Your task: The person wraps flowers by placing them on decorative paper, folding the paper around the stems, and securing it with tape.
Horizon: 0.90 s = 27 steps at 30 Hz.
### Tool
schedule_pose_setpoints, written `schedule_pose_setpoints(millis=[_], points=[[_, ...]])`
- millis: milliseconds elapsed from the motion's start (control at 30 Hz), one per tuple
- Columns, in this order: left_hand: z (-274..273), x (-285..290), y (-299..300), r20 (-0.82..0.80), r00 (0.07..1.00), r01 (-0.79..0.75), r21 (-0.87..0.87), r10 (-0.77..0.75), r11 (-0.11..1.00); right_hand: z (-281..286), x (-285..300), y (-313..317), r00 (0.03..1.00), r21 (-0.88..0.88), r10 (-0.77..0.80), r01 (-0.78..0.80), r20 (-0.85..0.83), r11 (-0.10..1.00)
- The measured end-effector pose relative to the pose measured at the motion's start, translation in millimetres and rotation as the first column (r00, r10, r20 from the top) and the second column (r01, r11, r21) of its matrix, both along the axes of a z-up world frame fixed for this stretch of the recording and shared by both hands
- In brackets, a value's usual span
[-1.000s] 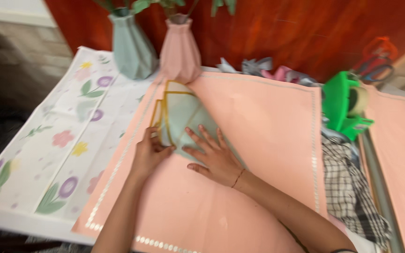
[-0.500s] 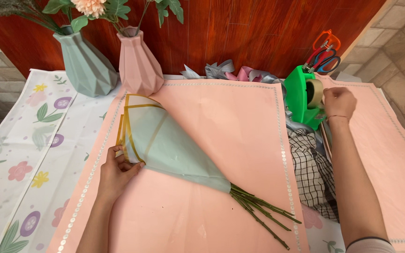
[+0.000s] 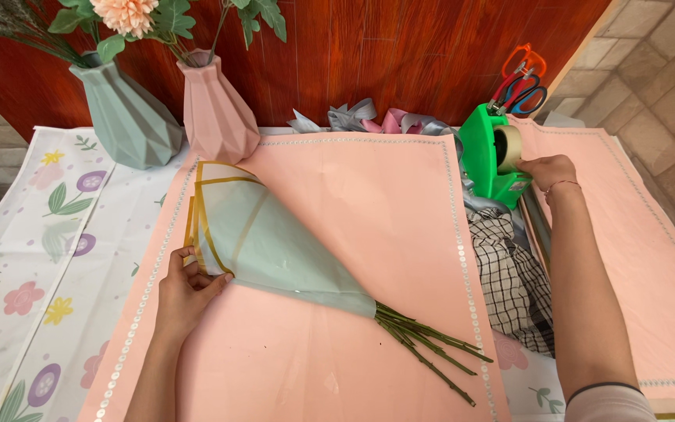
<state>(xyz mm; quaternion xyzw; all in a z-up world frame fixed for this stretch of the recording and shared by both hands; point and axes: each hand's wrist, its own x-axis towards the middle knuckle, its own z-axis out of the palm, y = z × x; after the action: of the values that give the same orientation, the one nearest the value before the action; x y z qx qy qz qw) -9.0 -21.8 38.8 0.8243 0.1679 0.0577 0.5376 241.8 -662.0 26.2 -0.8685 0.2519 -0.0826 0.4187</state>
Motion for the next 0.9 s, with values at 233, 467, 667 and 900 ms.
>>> schedule_pose_setpoints(millis=[233, 467, 667, 900], points=[[-6, 1, 4, 0.032, 0.999, 0.018, 0.008, -0.019, 1.000, 28, -14, 22, 0.998, 0.103, 0.017, -0.022, 0.053, 0.994], [-23, 4, 14, 0.076, 0.995, 0.058, 0.032, -0.060, 0.998, -7, -6, 2, 0.990, 0.064, 0.032, -0.041, 0.137, 0.997], [-37, 7, 22, 0.149, 0.982, 0.102, 0.071, -0.112, 0.992, 16, -52, 12, 0.979, 0.051, 0.077, -0.088, 0.187, 0.995], [-23, 3, 14, 0.145, 0.984, 0.094, 0.089, -0.106, 0.992, 23, -72, 24, 0.989, 0.084, 0.109, -0.118, 0.100, 0.989]])
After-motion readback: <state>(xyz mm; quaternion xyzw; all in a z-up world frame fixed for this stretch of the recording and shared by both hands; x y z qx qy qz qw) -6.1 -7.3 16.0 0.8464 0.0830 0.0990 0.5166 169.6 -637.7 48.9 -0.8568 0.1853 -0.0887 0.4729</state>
